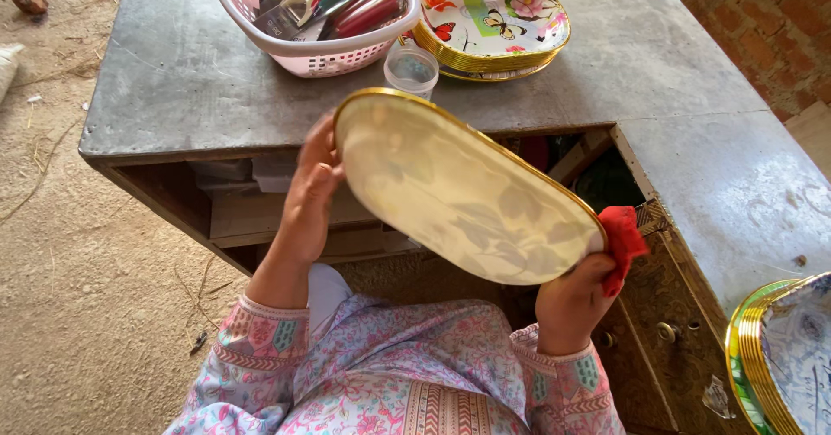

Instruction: The person sits on the floor and wipes decorative plates with a red cloth. They handle a floral-patterned plate and a fruit-patterned plate, cleaning both the front and back surfaces before stacking them on a table.

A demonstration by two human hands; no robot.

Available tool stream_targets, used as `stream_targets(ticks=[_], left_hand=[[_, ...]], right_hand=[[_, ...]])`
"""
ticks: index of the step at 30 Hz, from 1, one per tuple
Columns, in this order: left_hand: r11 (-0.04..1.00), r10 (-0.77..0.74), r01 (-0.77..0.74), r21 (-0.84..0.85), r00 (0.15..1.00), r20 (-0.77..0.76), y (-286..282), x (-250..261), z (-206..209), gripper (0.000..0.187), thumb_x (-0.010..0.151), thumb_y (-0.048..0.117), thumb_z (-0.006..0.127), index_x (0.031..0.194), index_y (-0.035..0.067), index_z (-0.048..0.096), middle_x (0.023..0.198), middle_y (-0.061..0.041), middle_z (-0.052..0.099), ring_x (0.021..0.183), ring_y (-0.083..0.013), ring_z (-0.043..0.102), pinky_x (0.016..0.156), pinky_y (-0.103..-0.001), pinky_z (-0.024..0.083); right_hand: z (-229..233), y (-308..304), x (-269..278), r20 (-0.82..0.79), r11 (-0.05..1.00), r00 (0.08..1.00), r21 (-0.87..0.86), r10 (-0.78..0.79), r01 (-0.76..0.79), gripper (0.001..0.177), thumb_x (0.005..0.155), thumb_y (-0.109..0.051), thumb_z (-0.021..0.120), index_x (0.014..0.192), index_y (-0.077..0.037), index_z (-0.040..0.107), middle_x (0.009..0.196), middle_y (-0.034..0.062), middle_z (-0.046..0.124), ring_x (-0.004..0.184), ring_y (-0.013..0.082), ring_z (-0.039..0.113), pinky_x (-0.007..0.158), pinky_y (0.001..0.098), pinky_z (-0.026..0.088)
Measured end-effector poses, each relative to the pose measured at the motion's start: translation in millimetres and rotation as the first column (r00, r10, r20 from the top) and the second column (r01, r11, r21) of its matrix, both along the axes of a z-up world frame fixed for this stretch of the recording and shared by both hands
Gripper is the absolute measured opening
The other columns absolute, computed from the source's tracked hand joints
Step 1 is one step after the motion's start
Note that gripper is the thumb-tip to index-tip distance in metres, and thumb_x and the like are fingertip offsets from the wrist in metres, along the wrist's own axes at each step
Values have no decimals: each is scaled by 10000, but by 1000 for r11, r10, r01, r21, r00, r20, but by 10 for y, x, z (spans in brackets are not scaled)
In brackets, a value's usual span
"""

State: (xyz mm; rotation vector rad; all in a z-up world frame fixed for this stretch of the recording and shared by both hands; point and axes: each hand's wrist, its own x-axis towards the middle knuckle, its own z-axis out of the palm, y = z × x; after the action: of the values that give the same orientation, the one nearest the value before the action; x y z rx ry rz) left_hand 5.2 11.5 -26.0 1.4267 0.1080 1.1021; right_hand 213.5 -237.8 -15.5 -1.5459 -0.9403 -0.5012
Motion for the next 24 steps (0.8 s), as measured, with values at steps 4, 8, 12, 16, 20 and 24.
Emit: stream_targets(ticks=[4, 8, 12, 16, 20, 24], left_hand=[[949, -158, 184, -255, 980, 119, 132, -37, -450, 389, 1110, 346, 712, 1218, -16, 618, 1069, -54, 668, 956, -98, 598, 877, -276, 503], [872, -272, 367, -324, 913, 304, 28, 51, -602, 248, 1175, 199, 651, 1081, -29, 628, 960, 17, 632, 841, -30, 553, 763, -213, 495], [783, -137, 320, -533, 925, 354, -267, 223, -301, 302, 1057, 291, 643, 1235, 48, 626, 1102, -39, 705, 956, -103, 671, 845, -270, 574], [726, -145, 326, -605, 933, 330, -521, 338, -36, 329, 1054, 287, 618, 1271, 40, 620, 1160, -66, 710, 1008, -139, 693, 871, -299, 594], [651, -225, 339, -679, 941, 254, -661, 370, -55, 386, 1029, 334, 588, 1235, 11, 635, 1125, -89, 732, 964, -163, 718, 815, -317, 608], [656, -363, 458, -600, 888, 281, -738, 404, -304, 409, 1087, 341, 611, 1253, -32, 643, 1112, -105, 734, 924, -153, 694, 792, -313, 588]], right_hand=[[-33, 60, 163, -240, 991, 967, 114, 90, -64, 261, 1187, -158, 452, 1330, 54, 503, 1209, 110, 555, 1097, 180, 524, 997, 297, 428], [-75, 136, 284, -205, 986, 974, 153, 99, -68, 408, 1123, -212, 566, 1411, 48, 442, 1346, 123, 551, 1249, 193, 549, 1118, 320, 444], [-21, 197, -130, -9, 935, 937, 67, 350, -348, 669, 1093, -432, 552, 1543, 11, 332, 1537, 134, 429, 1455, 244, 444, 1272, 382, 336], [53, 278, -584, 380, 862, 870, -498, 314, -93, 679, 981, -621, 459, 1466, -159, 566, 1641, 154, 373, 1569, 403, 279, 1307, 596, 106], [118, 352, -809, 416, 806, 806, -580, 421, -122, 667, 947, -617, 513, 1476, -223, 612, 1643, 136, 382, 1580, 397, 245, 1299, 617, 82], [203, 353, -522, 439, 827, 854, -562, 281, 16, 507, 1026, -449, 539, 1488, -245, 578, 1664, 143, 344, 1592, 408, 197, 1288, 630, 33]])
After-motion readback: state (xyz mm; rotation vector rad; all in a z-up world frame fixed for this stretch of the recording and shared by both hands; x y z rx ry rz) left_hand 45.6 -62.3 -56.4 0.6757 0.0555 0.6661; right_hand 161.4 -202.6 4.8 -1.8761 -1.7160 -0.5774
